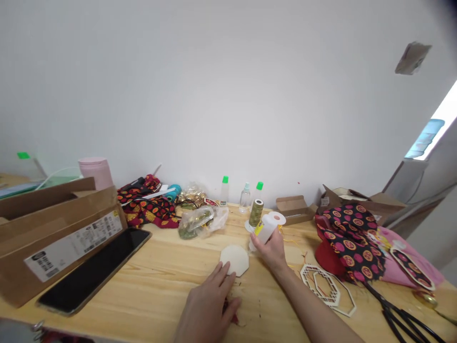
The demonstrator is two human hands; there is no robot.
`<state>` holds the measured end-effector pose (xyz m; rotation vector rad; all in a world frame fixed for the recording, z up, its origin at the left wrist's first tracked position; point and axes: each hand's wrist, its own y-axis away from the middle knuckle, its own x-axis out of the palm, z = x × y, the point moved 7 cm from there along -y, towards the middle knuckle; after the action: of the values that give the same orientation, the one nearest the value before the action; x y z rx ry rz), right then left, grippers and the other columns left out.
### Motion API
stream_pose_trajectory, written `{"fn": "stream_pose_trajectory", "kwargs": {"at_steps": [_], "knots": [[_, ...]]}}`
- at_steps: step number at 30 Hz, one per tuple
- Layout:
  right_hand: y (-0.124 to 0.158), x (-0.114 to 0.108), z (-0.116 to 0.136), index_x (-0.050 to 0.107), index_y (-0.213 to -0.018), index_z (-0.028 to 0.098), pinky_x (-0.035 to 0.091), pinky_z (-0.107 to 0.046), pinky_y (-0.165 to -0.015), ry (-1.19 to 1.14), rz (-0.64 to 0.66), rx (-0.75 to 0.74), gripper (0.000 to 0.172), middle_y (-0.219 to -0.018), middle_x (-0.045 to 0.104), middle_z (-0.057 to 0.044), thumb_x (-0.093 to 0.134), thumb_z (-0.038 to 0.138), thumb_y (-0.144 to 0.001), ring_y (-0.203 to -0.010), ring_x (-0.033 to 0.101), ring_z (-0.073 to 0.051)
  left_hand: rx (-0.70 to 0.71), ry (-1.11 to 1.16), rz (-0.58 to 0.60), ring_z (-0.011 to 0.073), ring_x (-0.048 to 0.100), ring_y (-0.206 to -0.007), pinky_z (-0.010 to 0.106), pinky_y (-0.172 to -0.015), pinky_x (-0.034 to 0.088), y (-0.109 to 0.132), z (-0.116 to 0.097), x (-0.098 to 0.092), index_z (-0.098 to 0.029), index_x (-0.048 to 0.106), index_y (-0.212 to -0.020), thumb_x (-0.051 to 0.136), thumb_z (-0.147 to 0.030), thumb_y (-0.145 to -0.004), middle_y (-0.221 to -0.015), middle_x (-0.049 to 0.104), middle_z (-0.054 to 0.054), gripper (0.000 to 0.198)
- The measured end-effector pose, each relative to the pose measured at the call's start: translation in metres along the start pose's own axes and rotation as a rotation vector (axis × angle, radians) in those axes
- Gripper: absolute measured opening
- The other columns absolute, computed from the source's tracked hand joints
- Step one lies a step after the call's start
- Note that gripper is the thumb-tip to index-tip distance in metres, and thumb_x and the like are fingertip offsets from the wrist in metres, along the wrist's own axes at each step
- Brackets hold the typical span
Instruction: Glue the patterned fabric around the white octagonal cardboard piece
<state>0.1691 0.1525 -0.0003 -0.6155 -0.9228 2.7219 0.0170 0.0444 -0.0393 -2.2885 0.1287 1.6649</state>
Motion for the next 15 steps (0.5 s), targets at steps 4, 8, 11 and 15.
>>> {"fn": "stream_pose_trajectory", "kwargs": {"at_steps": [4, 8, 11, 15], "knots": [[0.001, -0.001, 0.0, 0.046, -0.082, 0.018, 0.046, -0.028, -0.052, 0.011, 0.005, -0.009, 0.033, -0.069, 0.062, -0.004, 0.062, 0.039, -0.062, -0.058, 0.057, -0.018, 0.011, 0.011, -0.035, 0.0218, 0.038, -0.119, 0.039, -0.093, 0.038, 0.001, -0.002, -0.003, -0.021, 0.051, -0.117, 0.046, -0.032, -0.078, -0.13, 0.043, 0.007, 0.041], [0.002, 0.0, 0.0, 0.046, -0.08, 0.019, 0.045, -0.028, -0.052, -0.004, 0.013, 0.003, 0.032, -0.066, 0.061, -0.002, 0.063, 0.038, -0.061, -0.056, 0.055, -0.016, 0.021, 0.023, -0.063, 0.0217, 0.04, -0.118, 0.038, -0.092, 0.039, 0.003, -0.003, -0.005, -0.022, 0.052, -0.116, 0.049, -0.031, -0.077, -0.129, 0.045, 0.007, 0.041], [0.002, 0.001, -0.004, 0.046, -0.084, 0.018, 0.046, -0.029, -0.054, -0.062, 0.013, 0.052, 0.034, -0.07, 0.061, -0.003, 0.063, 0.038, -0.062, -0.06, 0.056, -0.017, 0.019, 0.019, -0.078, 0.0219, 0.041, -0.118, 0.039, -0.091, 0.04, 0.003, -0.002, -0.005, -0.023, 0.052, -0.116, 0.049, -0.032, -0.077, -0.129, 0.046, 0.006, 0.04], [0.001, -0.001, -0.014, 0.047, -0.089, 0.017, 0.047, -0.03, -0.059, -0.151, -0.024, 0.161, 0.038, -0.078, 0.063, -0.006, 0.063, 0.04, -0.063, -0.067, 0.058, -0.019, 0.026, 0.031, -0.1, 0.0227, 0.042, -0.117, 0.039, -0.091, 0.041, 0.003, -0.001, -0.005, -0.023, 0.053, -0.115, 0.05, -0.033, -0.076, -0.127, 0.047, 0.007, 0.039]]}}
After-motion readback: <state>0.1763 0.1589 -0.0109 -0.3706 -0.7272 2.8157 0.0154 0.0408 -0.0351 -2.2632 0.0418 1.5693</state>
